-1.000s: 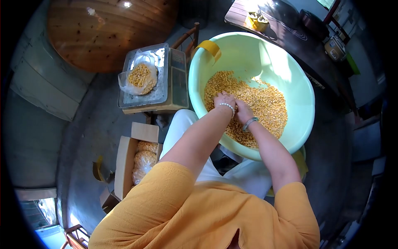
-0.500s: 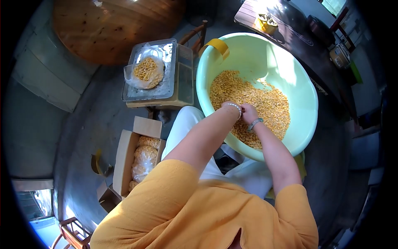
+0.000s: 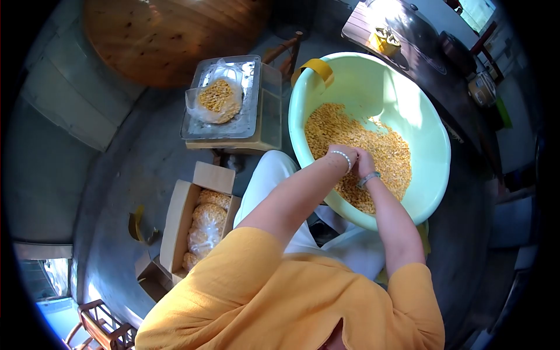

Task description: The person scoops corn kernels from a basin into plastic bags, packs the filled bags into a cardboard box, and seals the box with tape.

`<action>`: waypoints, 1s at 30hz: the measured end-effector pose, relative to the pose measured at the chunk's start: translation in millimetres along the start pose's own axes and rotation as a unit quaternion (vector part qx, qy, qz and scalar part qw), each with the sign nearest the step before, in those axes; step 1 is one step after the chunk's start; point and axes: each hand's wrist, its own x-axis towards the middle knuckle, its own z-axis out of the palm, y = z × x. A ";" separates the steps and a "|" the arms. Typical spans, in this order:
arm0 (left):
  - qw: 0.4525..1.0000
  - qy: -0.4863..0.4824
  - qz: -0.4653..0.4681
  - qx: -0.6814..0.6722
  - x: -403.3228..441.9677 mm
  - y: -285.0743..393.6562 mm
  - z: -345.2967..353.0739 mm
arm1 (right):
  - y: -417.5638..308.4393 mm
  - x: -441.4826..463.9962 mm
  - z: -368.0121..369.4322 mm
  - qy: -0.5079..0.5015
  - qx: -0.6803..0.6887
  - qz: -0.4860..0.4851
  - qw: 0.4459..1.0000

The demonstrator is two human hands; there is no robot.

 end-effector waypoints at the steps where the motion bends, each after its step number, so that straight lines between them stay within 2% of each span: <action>1: 1.000 0.018 0.004 0.002 -0.2 0.8 -0.1 | -0.3 2.5 2.3 0.009 0.193 0.146 0.970; 2: 0.999 0.053 0.010 0.002 2.6 -0.4 4.5 | -0.3 2.2 1.7 0.021 0.187 0.160 0.969; 5: 0.999 0.043 0.007 -0.010 -3.2 2.9 -4.6 | -2.1 0.3 1.3 0.035 0.232 0.155 0.960; 6: 0.998 0.056 0.034 0.011 -2.9 1.6 0.8 | -4.6 -3.7 0.3 0.027 0.095 0.084 0.992; 7: 0.998 0.052 0.034 0.008 0.1 3.1 3.6 | -7.5 -9.2 -2.0 0.018 -0.045 0.010 0.999; 8: 0.998 0.048 0.033 0.004 3.0 3.9 6.2 | -10.8 -14.4 -4.4 0.008 -0.184 -0.065 0.981; 9: 0.999 0.043 0.032 0.001 1.5 3.5 6.2 | -12.4 -16.8 -7.0 -0.002 -0.317 -0.138 0.938; 11: 0.997 0.060 0.047 -0.017 -8.0 4.1 -1.0 | 45.9 29.5 -35.8 0.003 -0.179 -0.113 0.977; 13: 0.994 0.081 0.067 -0.021 -13.1 6.0 -8.1 | 35.6 25.1 -25.8 0.006 0.016 -0.033 0.999; 15: 0.993 0.091 0.069 -0.038 -19.8 8.8 -18.1 | 2.2 0.0 -13.5 0.008 0.259 0.103 0.960; 16: 0.990 0.108 0.064 -0.066 -21.9 9.6 -19.5 | 30.5 17.7 -30.7 -0.047 0.020 -0.053 0.997; 17: 0.986 0.125 0.060 -0.093 -22.7 10.5 -19.2 | 61.8 37.4 -49.9 -0.025 -0.206 -0.218 0.954; 18: 0.972 0.186 0.050 -0.132 -19.3 12.7 -14.2 | 56.7 34.6 -50.5 -0.030 -0.309 -0.267 0.912; 21: 0.951 0.235 0.066 -0.191 -20.6 16.5 -15.1 | 13.8 3.8 -24.2 -0.001 -0.395 -0.335 0.856; 25: 0.936 0.266 0.103 -0.208 -53.5 9.6 -28.4 | 12.7 4.1 -27.1 -0.021 -0.482 -0.316 0.817; 27: 0.950 0.249 0.095 -0.164 -67.0 1.1 -29.0 | 11.0 4.6 -29.7 -0.028 -0.523 -0.307 0.795; 30: 0.970 0.204 0.084 -0.101 -82.9 -7.8 -27.1 | -12.0 -18.6 -7.1 -0.011 -0.405 -0.181 0.896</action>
